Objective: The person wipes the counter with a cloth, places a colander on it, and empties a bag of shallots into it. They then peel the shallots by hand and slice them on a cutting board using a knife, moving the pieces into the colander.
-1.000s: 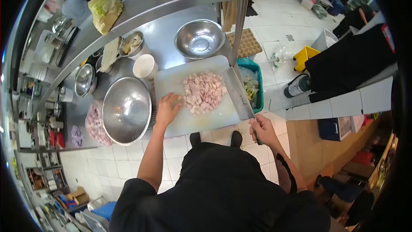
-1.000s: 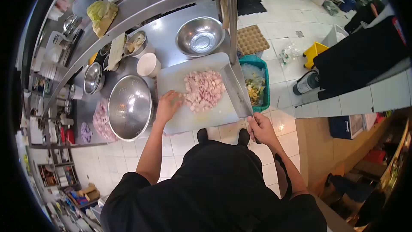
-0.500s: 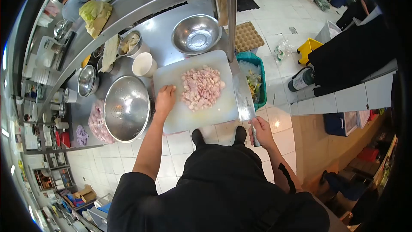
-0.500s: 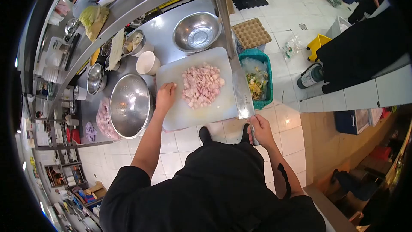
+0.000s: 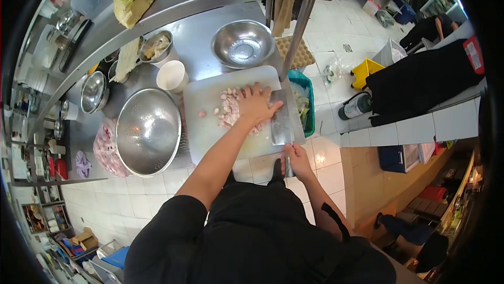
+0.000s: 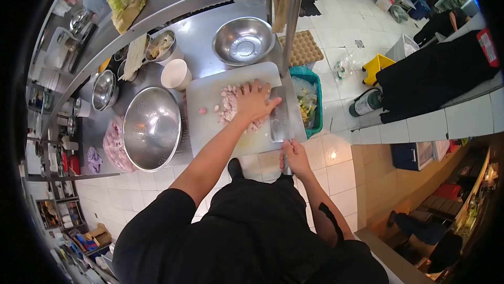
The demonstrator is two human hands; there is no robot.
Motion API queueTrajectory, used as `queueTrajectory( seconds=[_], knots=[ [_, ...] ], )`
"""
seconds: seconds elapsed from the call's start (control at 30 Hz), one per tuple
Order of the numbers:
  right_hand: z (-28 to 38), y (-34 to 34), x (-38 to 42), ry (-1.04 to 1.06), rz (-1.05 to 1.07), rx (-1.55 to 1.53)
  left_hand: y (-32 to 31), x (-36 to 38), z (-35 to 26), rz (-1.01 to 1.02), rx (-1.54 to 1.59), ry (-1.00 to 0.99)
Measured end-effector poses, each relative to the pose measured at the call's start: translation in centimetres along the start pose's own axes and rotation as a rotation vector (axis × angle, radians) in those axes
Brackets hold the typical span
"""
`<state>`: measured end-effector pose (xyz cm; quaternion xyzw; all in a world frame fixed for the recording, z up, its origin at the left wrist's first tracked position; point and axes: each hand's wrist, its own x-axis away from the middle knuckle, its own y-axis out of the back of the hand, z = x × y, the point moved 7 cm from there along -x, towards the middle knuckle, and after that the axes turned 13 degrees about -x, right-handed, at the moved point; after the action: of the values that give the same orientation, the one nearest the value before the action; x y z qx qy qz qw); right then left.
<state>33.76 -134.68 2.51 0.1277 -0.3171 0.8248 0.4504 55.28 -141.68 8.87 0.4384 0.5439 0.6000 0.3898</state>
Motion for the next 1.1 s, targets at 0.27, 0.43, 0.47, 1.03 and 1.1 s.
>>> queueTrajectory(
  seconds=[0.27, 0.43, 0.47, 1.03, 1.1],
  knots=[
    [-0.9, -4.5, -2.0, 0.014, 0.046, 0.09, -0.4, 3.1, -1.3, -0.347, 0.07, 0.096],
    [-0.6, -3.8, -2.0, -0.017, 0.065, 0.067, 0.2, 2.8, -2.1, -0.473, 0.222, 0.047],
    [-0.7, -3.4, -1.6, -0.034, 0.033, 0.054, 0.1, 3.0, -2.0, -0.492, 0.288, 0.021],
    [5.0, -22.4, 2.3, -0.003, 0.384, 0.127, 14.9, 11.9, 14.0, -0.962, 0.103, 0.346],
    [3.8, -27.1, 1.8, -0.074, 0.432, 0.163, 15.1, 14.4, 19.4, -1.01, 0.065, 0.446]
  ],
)
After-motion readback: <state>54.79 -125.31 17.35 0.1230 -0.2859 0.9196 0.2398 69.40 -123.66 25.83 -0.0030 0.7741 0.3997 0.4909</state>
